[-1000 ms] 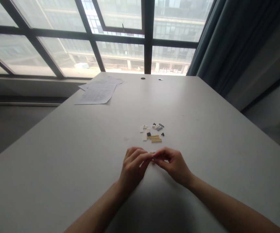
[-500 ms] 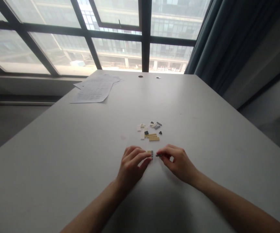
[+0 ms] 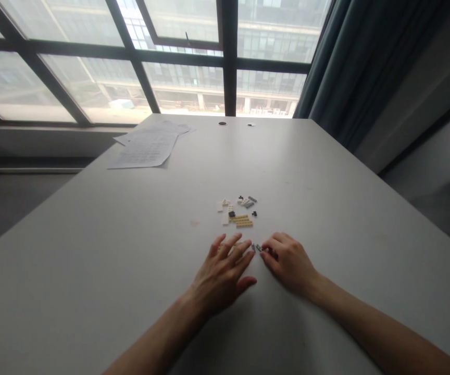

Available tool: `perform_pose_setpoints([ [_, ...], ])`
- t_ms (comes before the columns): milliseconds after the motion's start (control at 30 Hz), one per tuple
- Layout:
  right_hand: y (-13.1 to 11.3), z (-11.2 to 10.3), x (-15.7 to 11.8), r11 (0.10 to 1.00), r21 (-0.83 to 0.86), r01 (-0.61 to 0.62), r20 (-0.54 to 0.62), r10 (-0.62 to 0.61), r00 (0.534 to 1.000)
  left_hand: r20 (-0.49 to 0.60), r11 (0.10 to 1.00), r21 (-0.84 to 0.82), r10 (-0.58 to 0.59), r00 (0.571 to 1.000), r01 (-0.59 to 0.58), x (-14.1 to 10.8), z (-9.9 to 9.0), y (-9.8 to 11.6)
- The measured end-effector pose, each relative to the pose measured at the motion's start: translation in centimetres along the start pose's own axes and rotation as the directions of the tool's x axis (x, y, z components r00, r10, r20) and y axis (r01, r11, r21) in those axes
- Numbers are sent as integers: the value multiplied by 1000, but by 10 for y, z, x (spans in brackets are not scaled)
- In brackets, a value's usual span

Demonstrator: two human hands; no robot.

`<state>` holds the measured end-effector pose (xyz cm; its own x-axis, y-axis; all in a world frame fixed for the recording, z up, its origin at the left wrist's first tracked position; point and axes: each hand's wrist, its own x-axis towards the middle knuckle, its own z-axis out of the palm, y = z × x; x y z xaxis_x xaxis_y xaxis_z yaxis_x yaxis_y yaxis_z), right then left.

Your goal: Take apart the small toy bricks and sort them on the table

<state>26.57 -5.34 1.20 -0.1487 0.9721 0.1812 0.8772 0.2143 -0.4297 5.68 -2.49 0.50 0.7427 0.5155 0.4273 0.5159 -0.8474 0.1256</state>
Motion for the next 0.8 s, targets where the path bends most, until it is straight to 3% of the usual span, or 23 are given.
perform_pose_setpoints([
  [300,5,1,2,997,77,-24,-11,25,1000,87,997,79,-31,996,24,0,3,-1],
  [800,12,4,12,994,91,54,-38,-50,998,129,996,41,-80,988,75,0,3,-1],
])
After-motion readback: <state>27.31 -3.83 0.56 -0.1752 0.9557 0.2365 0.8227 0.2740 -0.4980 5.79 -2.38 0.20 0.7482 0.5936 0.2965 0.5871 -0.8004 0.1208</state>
